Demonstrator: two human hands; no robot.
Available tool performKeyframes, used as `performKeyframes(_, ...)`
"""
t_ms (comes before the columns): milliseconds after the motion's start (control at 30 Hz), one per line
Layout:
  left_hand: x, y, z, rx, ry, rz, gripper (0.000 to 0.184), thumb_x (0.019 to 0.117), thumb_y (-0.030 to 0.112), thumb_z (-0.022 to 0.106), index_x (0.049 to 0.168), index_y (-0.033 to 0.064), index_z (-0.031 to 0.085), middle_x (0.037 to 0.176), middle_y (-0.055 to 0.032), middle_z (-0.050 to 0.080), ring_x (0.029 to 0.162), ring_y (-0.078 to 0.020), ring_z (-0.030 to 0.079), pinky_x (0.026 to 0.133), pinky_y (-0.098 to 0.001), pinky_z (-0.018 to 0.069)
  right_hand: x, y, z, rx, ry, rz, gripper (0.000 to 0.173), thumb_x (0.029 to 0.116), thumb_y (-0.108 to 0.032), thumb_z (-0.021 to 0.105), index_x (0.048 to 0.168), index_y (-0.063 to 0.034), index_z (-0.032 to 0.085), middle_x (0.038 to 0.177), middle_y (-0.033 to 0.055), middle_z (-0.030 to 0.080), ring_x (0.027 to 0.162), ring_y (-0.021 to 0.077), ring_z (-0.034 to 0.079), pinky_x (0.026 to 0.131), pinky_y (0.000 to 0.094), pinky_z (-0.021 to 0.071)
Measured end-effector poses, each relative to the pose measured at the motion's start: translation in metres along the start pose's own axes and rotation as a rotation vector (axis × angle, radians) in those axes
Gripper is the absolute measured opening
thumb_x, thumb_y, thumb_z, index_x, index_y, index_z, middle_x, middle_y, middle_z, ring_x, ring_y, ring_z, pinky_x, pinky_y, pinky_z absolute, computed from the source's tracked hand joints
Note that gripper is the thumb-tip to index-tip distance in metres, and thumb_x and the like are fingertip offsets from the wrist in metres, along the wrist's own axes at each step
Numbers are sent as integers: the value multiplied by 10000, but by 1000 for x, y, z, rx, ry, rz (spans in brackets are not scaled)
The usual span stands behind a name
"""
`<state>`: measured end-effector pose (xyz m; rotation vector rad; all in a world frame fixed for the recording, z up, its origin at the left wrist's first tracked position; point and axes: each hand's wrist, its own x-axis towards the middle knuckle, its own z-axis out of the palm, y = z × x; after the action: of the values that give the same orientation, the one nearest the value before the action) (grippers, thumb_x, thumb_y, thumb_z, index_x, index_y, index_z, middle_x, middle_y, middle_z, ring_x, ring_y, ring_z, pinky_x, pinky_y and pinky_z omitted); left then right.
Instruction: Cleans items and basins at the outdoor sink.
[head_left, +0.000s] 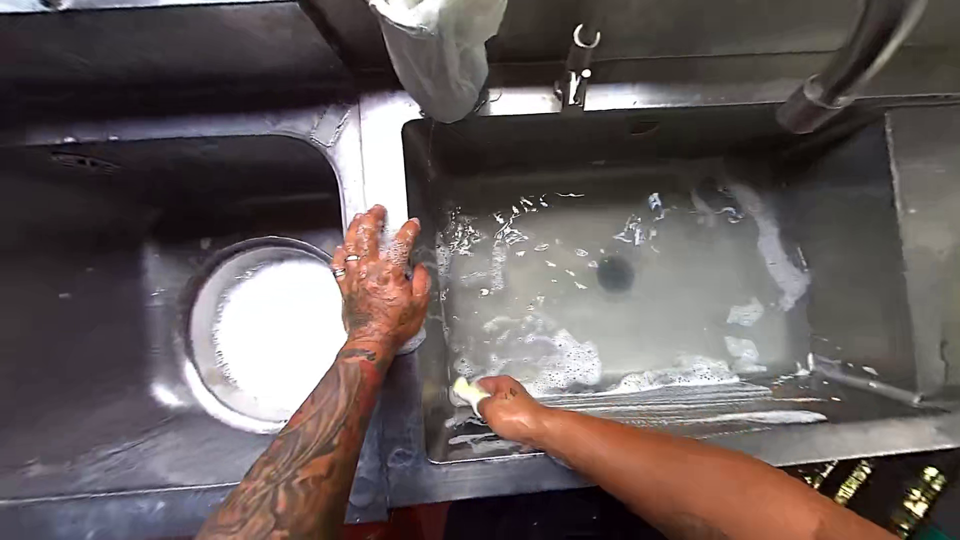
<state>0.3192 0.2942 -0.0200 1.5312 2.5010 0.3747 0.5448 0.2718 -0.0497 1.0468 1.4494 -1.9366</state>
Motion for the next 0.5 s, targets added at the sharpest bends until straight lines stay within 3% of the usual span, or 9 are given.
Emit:
performKeyframes(67,0,0,2,6,1,-3,523,930,312,490,1427,190,598,1624,-205,356,1531,-430,256,1166,-685,216,7,-33,35,443,130,82,373,1059,-157,449,1364,40,536,1285,234,604,1181,300,599,1005,482,494)
performKeyframes(100,1,-1,3,1,8,-3,525,933,323,481,1429,199,598,1627,-198,356,1534,-430,250,1161,-689,215,10,-46,46,575,151,111,444,1104,-250,392,1441,31,456,1379,253,548,1265,320,558,1060,494,466)
performKeyframes(167,0,-4,5,-15,39,2,521,962,347,436,1437,202,594,1623,-192,370,1531,-427,265,1157,-690,226,26,-68,53,693,228,143,577,1126,-408,262,1499,8,407,1484,264,474,1386,341,472,1141,525,397)
performKeyframes(200,-1,-5,6,-38,60,-1,519,997,359,409,1455,183,577,1620,-189,381,1528,-415,284,1166,-675,234,39,-82,47,686,301,114,600,1125,-426,229,1486,11,426,1473,272,484,1386,354,472,1141,540,392)
performKeyframes(267,-3,-8,6,-96,91,-26,541,1047,331,345,1512,103,502,1622,-184,378,1525,-371,312,1200,-623,242,72,-113,20,610,475,-109,554,1123,-379,245,1447,11,468,1421,253,534,1341,338,516,1117,520,426)
performKeyframes(333,-3,-11,8,-127,118,-55,565,1059,309,298,1524,28,451,1619,-205,373,1518,-360,331,1222,-568,253,104,-138,-16,580,633,-537,517,1101,-266,302,1482,62,422,1484,260,485,1398,299,466,1178,437,365)
performKeyframes(400,-3,-9,8,-123,113,-64,569,1058,314,284,1499,9,473,1609,-229,372,1514,-382,324,1221,-569,248,133,-125,-24,481,684,-829,583,1080,-258,315,1561,71,313,1637,251,300,1541,276,283,1275,402,213)
performKeyframes(433,-2,-8,8,-110,108,-60,570,1055,321,281,1488,15,489,1608,-234,369,1512,-395,321,1215,-584,249,135,-104,-13,383,686,-838,593,1094,-282,299,1585,49,278,1676,233,222,1569,278,219,1286,419,189)
performKeyframes(500,-1,-8,8,-78,101,-52,571,1057,335,278,1497,38,489,1621,-229,349,1517,-401,308,1209,-595,253,121,-58,18,297,587,-653,604,1107,-314,271,1616,8,227,1706,212,123,1586,298,153,1288,448,191)
